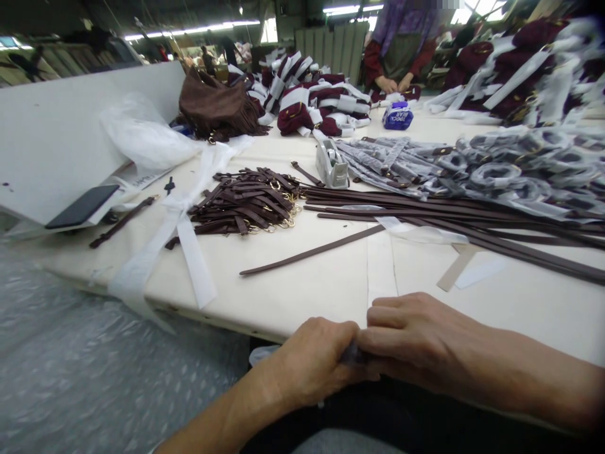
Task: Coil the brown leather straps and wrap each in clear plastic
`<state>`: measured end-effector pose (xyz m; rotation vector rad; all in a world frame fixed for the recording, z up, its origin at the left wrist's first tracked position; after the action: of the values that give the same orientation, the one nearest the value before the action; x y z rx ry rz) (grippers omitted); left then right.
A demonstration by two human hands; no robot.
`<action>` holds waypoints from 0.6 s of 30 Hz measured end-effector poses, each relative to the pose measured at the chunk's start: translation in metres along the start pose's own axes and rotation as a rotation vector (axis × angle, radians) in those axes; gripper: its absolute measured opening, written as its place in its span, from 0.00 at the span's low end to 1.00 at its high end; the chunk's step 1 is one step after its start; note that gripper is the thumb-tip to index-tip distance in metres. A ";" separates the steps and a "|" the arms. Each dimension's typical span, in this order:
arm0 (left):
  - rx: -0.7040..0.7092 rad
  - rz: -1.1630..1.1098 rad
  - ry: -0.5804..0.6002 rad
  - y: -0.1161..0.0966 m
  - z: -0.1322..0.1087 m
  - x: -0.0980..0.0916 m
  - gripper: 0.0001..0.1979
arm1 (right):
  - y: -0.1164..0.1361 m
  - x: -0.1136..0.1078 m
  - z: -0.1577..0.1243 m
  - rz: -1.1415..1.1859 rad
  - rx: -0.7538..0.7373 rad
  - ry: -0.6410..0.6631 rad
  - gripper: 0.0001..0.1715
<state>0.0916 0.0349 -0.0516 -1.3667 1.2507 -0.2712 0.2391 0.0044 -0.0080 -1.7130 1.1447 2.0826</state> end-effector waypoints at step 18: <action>-0.074 -0.099 0.168 0.016 0.007 0.007 0.16 | -0.013 -0.001 -0.008 0.210 0.147 0.066 0.08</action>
<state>0.0922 0.0384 -0.0697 -1.4960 1.3444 -0.4194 0.2531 0.0081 -0.0132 -1.6674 1.5167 2.0100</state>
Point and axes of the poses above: each hand's wrist, its own z-axis towards the middle knuckle, its own x-axis out of the palm, y = z × x, the point moved 2 cm from there along z, towards the middle knuckle, and after that the axes turned 6 degrees about -y, right-handed, at the moved point
